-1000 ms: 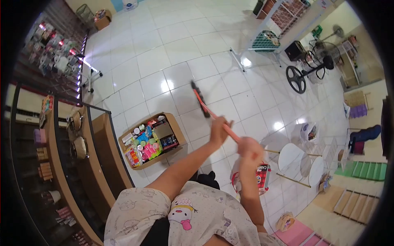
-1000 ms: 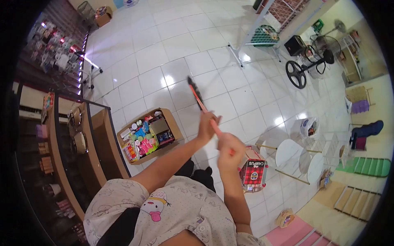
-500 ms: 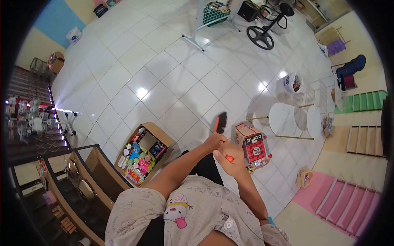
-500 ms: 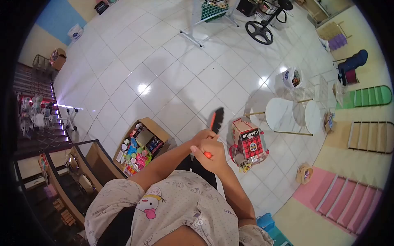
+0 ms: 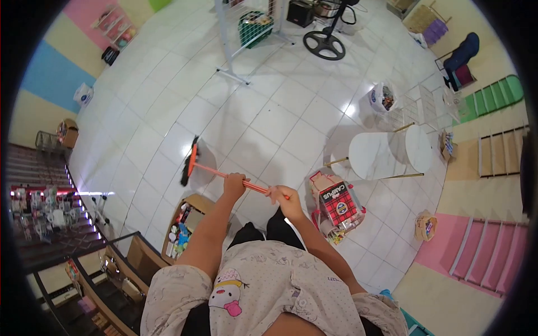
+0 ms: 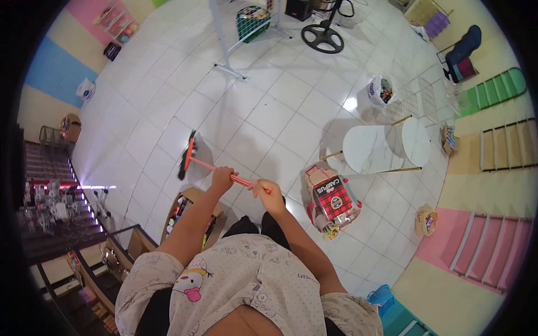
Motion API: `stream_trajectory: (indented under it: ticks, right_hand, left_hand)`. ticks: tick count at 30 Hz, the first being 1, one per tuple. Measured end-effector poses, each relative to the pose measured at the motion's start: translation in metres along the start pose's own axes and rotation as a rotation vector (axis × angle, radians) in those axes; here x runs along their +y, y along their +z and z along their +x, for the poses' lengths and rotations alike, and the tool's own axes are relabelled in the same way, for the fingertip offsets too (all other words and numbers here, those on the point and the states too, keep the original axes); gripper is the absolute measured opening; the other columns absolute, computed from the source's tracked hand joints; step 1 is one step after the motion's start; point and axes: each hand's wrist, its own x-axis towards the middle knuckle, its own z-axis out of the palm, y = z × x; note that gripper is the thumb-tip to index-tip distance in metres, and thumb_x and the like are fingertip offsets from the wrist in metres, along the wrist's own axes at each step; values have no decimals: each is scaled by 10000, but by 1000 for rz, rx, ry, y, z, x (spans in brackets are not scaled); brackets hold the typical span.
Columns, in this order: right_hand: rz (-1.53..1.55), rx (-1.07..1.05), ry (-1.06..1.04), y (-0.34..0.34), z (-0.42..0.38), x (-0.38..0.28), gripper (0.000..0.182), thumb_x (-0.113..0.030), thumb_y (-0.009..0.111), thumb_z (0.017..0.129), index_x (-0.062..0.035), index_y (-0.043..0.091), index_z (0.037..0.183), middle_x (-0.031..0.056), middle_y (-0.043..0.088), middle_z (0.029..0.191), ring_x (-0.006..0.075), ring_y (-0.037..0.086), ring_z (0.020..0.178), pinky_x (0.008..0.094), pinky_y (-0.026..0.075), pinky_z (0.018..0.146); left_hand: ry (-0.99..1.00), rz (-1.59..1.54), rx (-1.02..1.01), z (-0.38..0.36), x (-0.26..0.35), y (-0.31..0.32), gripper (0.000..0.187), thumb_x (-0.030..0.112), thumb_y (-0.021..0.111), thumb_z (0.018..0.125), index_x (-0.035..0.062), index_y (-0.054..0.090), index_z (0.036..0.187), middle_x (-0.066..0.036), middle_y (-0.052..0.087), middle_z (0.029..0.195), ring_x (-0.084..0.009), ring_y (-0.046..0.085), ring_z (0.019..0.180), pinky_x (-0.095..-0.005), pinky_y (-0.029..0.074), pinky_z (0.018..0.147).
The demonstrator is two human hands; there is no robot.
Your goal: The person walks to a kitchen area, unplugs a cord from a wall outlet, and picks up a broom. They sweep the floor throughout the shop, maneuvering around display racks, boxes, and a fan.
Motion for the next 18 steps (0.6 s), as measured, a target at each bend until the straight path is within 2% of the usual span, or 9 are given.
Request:
stream_trajectory:
  ticks: [3, 6, 10, 11, 13, 15, 16, 17, 18]
  right_hand:
    - [49, 185, 18, -67, 13, -44, 324, -20, 470, 884, -10, 444, 561, 73, 536, 624, 189, 574, 689, 322, 463, 710]
    - [26, 331, -161, -131, 24, -120, 359, -29, 471, 896, -30, 411, 542, 62, 471, 552, 173, 503, 567, 316, 458, 615]
    - [33, 431, -324, -160, 19, -247, 387, -63, 478, 916, -41, 389, 540, 48, 435, 511, 140, 433, 476, 309, 426, 534]
    - [-17, 446, -337, -161, 14, -267, 390, -75, 485, 917, -46, 388, 540, 47, 442, 513, 134, 433, 475, 306, 420, 526]
    - [-147, 507, -344, -165, 6, -273, 390, -105, 549, 895, -45, 388, 544, 55, 460, 516, 135, 422, 448, 288, 374, 476]
    - [-502, 440, -435, -161, 6, -258, 376, -87, 551, 886, -38, 396, 546, 36, 449, 502, 143, 428, 445, 301, 388, 491]
    - [-678, 401, -474, -159, 9, -249, 369, -79, 552, 881, -35, 400, 548, 26, 443, 495, 148, 431, 444, 307, 395, 498]
    - [-643, 357, -491, -155, 14, -239, 361, -75, 573, 866, -26, 410, 547, 25, 456, 502, 149, 439, 455, 307, 394, 499]
    - [-610, 310, -508, -155, 18, -229, 354, -71, 593, 851, -18, 421, 546, 24, 470, 508, 150, 448, 466, 306, 393, 500]
  left_hand:
    - [46, -148, -14, 45, 64, -6, 334, 299, 643, 814, 35, 599, 613, -179, 590, 637, -369, 588, 632, -468, 447, 583]
    - [81, -162, -96, 90, 165, -14, 335, 325, 630, 812, 31, 612, 652, -188, 600, 663, -376, 598, 657, -471, 459, 596]
    - [145, -446, -287, 130, 289, -23, 235, 277, 623, 782, 49, 674, 813, -176, 642, 730, -360, 632, 706, -420, 495, 642]
    - [156, -538, -339, 136, 311, -20, 242, 280, 624, 771, 43, 669, 799, -178, 640, 731, -368, 621, 711, -418, 493, 651]
    - [171, -720, -448, 143, 345, -10, 256, 285, 626, 749, 31, 657, 771, -180, 637, 733, -384, 597, 723, -414, 488, 668]
    - [406, -739, -367, 155, 335, 71, 245, 270, 637, 745, 33, 657, 802, -159, 647, 745, -326, 605, 697, -371, 484, 663]
    - [510, -873, -336, 156, 332, 81, 234, 256, 635, 749, 31, 647, 812, -140, 650, 753, -255, 591, 681, -339, 475, 655]
    - [621, -1002, -316, 158, 330, 91, 224, 242, 633, 752, 29, 637, 822, -121, 653, 760, -184, 577, 664, -308, 465, 648]
    - [439, -1020, -439, 161, 327, 81, 229, 242, 634, 752, 28, 638, 833, -118, 654, 766, -162, 575, 675, -309, 465, 650]
